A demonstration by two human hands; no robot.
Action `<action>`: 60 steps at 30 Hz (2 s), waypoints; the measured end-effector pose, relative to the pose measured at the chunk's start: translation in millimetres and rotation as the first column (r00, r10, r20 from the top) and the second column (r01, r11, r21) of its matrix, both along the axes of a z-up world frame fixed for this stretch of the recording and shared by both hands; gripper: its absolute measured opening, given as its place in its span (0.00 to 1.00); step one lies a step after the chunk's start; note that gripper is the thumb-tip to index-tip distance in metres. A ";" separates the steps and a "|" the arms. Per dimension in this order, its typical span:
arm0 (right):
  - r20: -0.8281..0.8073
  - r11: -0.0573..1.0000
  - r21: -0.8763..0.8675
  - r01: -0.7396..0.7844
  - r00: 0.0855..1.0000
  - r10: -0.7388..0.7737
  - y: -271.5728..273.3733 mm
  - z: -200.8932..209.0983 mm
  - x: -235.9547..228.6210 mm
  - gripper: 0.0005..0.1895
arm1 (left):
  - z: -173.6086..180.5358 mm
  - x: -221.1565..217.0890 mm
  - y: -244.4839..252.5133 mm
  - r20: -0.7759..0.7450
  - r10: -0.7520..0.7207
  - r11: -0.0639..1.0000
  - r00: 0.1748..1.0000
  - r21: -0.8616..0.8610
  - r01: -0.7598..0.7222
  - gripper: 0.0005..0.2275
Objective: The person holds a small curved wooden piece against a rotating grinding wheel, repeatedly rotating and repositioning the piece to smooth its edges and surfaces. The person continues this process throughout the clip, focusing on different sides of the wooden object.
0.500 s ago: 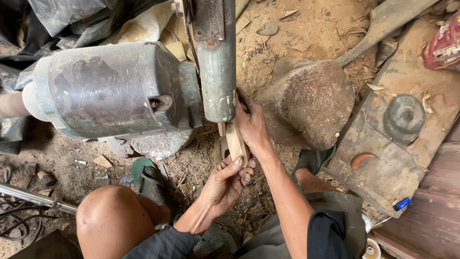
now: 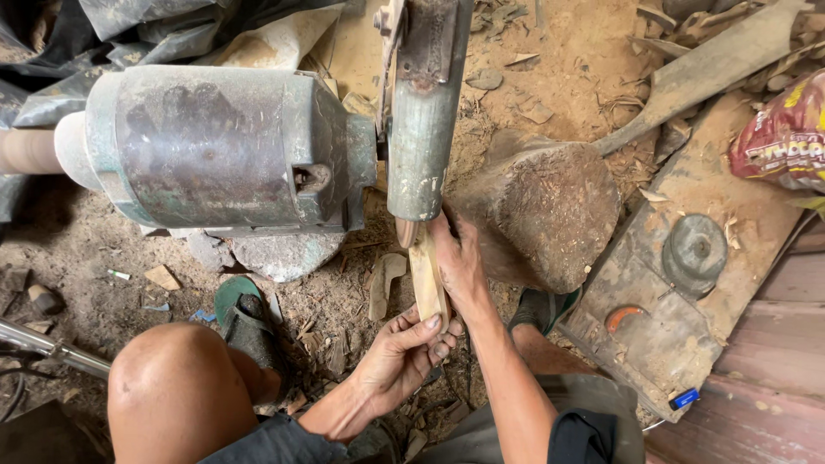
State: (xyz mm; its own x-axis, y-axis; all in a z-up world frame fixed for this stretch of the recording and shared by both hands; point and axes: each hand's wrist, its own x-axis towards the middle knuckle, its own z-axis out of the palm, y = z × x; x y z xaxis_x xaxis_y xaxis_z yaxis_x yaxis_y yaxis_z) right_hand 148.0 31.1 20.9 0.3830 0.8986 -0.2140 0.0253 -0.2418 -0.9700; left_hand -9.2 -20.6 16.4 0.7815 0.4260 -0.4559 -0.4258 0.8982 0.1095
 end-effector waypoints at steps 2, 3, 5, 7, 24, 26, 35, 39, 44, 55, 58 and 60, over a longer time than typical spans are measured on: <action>0.028 1.000 0.004 -0.001 1.000 0.001 3.1 -1.9 2.3 0.27 | -0.3 -0.8 3.0 -0.006 0.003 1.000 1.000 -0.002 -0.003 0.12; 0.041 1.000 0.006 -0.001 0.999 0.001 4.4 -2.7 3.1 0.27 | -0.1 -0.7 4.6 -0.010 0.004 1.000 1.000 -0.002 -0.004 0.12; 0.011 1.000 -0.001 0.025 1.000 -0.025 6.6 -3.9 2.5 0.26 | 1.2 -0.5 6.5 -0.008 0.018 1.000 1.000 -0.007 -0.018 0.13; -0.005 0.999 -0.018 0.048 0.999 -0.048 10.7 -4.7 3.1 0.26 | 2.8 0.8 10.5 -0.006 0.024 1.000 1.000 -0.003 -0.024 0.13; -0.046 0.995 -0.024 0.098 0.994 -0.099 31.0 -22.6 11.8 0.18 | 9.6 3.4 28.7 0.013 0.072 0.997 0.997 0.026 -0.073 0.21; -0.061 0.986 -0.059 0.155 0.985 -0.159 34.7 -25.4 12.2 0.14 | 10.7 4.5 30.7 0.016 0.089 0.996 0.996 0.016 -0.090 0.21; -0.009 0.995 0.033 0.099 0.995 -0.099 50.4 -27.0 16.6 0.11 | 3.6 9.5 41.0 0.038 0.131 0.991 0.991 0.027 -0.132 0.17; 0.009 0.993 0.081 0.087 0.996 -0.088 58.1 -28.7 19.5 0.12 | 0.7 13.1 45.5 0.028 0.149 0.989 0.988 -0.016 -0.149 0.16; 0.034 0.994 0.092 0.054 0.998 -0.057 65.7 -36.8 24.5 0.16 | -0.8 16.6 51.0 0.018 0.174 0.985 0.985 -0.023 -0.173 0.17; -0.051 0.993 0.056 0.101 0.994 -0.098 83.5 -37.0 33.9 0.20 | 7.4 21.8 63.0 0.005 0.198 0.980 0.980 -0.011 -0.197 0.15; -0.055 0.991 0.073 0.109 0.993 -0.105 87.2 -37.6 35.0 0.19 | 7.9 22.9 64.7 0.023 0.211 0.978 0.977 -0.011 -0.211 0.14; -0.056 0.991 0.033 0.130 0.990 -0.128 89.8 -38.8 36.8 0.19 | 7.1 24.0 65.1 0.049 0.218 0.976 0.975 -0.014 -0.217 0.12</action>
State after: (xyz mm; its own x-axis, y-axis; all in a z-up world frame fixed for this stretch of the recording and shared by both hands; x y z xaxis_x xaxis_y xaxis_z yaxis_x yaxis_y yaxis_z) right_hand 184.8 120.8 -17.9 0.4852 0.8501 -0.2049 -0.0559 -0.2037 -0.9774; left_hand 14.9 44.5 23.5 0.6922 0.5847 -0.4232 -0.6157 0.7843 0.0765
